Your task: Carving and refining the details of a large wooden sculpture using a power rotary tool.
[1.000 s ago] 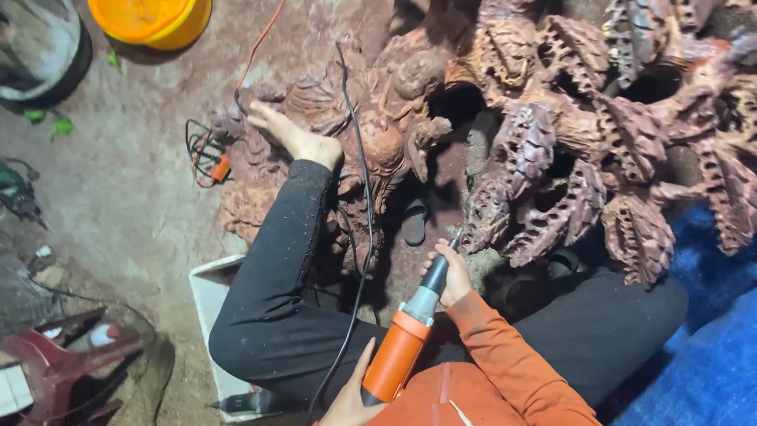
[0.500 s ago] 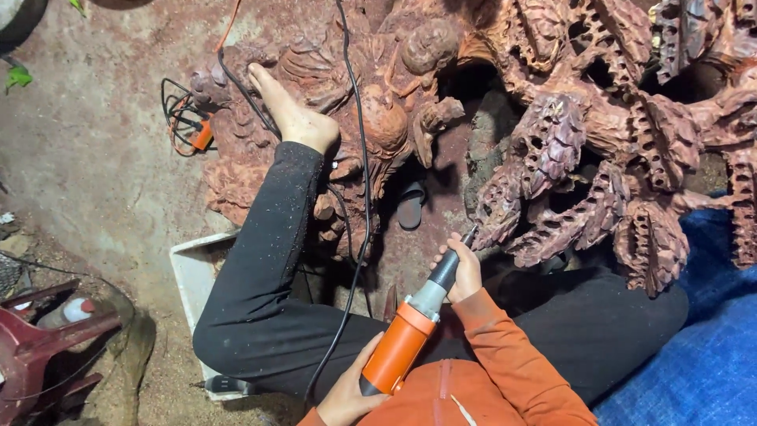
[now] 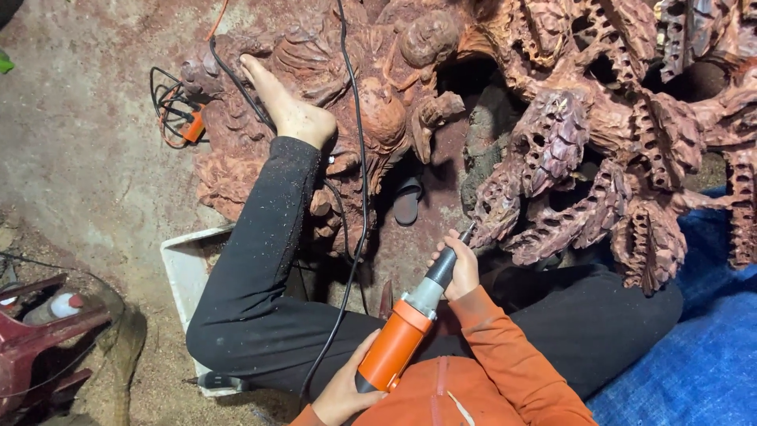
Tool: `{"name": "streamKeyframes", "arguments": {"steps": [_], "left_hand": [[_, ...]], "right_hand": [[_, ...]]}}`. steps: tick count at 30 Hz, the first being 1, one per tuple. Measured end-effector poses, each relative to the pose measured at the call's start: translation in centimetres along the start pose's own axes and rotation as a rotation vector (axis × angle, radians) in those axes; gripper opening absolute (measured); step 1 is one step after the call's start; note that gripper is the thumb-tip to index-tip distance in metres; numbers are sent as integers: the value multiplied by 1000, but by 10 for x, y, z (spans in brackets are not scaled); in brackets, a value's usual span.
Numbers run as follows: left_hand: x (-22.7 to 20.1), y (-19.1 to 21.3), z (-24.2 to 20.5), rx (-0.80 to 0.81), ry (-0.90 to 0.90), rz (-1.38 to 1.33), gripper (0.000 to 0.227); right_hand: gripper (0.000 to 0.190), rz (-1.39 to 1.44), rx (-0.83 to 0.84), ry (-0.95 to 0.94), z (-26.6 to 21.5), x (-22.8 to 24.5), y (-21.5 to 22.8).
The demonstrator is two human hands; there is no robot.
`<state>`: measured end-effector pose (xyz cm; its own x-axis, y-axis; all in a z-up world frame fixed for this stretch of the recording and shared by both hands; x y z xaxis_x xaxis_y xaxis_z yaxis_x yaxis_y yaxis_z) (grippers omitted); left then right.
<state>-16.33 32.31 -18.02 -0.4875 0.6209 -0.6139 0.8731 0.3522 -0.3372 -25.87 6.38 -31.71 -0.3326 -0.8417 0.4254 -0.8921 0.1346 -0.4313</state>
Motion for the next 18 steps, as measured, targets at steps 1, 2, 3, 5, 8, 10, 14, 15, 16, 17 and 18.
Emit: {"name": "streamKeyframes", "arguments": {"steps": [1, 2, 3, 5, 8, 10, 14, 15, 16, 17, 18], "left_hand": [[1, 1, -1, -4, 15, 19, 110], [3, 1, -2, -7, 30, 38, 110], [4, 2, -2, -8, 25, 34, 110], [6, 1, -3, 24, 5, -8, 110], [9, 1, -1, 22, 24, -48, 109], [5, 1, 1, 15, 16, -54, 110], [-1, -1, -2, 17, 24, -91, 113], [-2, 0, -2, 16, 23, -99, 113], [-4, 1, -2, 24, 1, -75, 112], [-4, 1, -4, 24, -22, -55, 111], [-4, 0, -4, 18, -22, -67, 111]], "right_hand": [[51, -13, -1, 10, -1, 1, -1], [50, -27, -2, 20, -2, 1, -2], [50, -32, 1, 21, -6, 2, -4], [62, -42, 12, 51, -13, 5, -7], [52, -23, -23, 50, -15, 5, 0], [53, -15, -7, 50, -14, 7, -2], [44, 11, -1, 39, -11, 5, 0], [44, 3, -2, 37, -11, 6, -1], [48, -9, -1, 42, -12, 7, -2], [52, -25, 2, 40, -13, 5, -3], [52, -37, 4, 32, -13, 4, 0]]}}
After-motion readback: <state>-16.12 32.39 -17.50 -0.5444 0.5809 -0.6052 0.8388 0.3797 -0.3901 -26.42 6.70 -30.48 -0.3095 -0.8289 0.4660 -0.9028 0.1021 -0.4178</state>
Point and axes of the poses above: each hand's wrist, its own z-axis towards the middle knuckle, its own y-axis out of the back of the hand, x = y × z, the point moved 9 cm from there along z, towards the middle knuckle, and after that the axes turned 7 degrees about -z, right-handed, at the moved point
